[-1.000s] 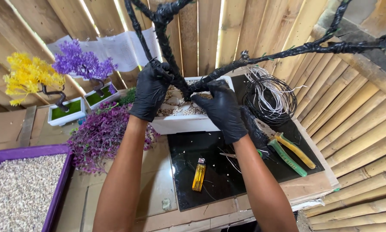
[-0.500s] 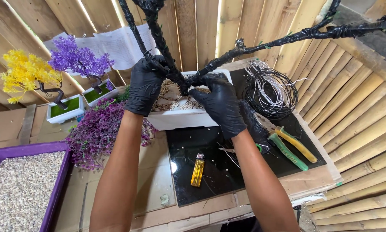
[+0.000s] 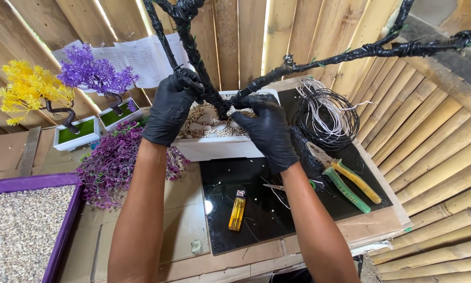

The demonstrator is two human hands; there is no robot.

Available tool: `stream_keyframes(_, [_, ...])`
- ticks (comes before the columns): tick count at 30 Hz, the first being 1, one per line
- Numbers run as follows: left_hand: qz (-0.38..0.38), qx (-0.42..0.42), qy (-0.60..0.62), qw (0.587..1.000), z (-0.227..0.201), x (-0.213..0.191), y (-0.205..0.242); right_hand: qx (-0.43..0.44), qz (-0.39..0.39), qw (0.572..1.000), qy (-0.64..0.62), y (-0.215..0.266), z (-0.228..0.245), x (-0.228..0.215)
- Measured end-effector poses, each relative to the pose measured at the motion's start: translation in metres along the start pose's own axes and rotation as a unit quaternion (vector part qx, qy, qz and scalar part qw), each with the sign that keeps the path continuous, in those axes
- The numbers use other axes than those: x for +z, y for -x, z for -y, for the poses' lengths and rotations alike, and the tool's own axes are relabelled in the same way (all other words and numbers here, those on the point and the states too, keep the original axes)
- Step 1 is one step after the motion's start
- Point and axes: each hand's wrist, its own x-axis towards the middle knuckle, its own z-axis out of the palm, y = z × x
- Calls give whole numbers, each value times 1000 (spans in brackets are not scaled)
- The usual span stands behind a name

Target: The person arranges small white stones and gravel around the base of a black artificial bonsai tree in a white rectangular pot. They use their gloved hands to position the stones and adjust the tree's placement. Later, they use scissors to cut a piece of black plastic sheeting.

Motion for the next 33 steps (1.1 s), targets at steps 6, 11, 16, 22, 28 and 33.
stream_keyframes(6, [21,59,-62,996,-2,-1,-8,-14,-3,1000,-11,0,2,-1])
stream_keyframes(11, [22,60,-36,997,-24,6,-9,-11,-6,1000,-14,1,4,1])
stream_keyframes(16, [20,25,21,999,-24,4,1,-4,-8,1000,-4,2,10,0])
stream_keyframes(22, [8,-91,182,979,-9,-2,3,-15,-17,999,-33,3,8,3])
stream_keyframes(28, [1,-68,138,988,-16,-2,5,-28,-27,999,-33,1,12,-2])
stream_keyframes(33, [-16,-23,-154,988,-19,-7,8,-51,-37,998,-20,0,8,-1])
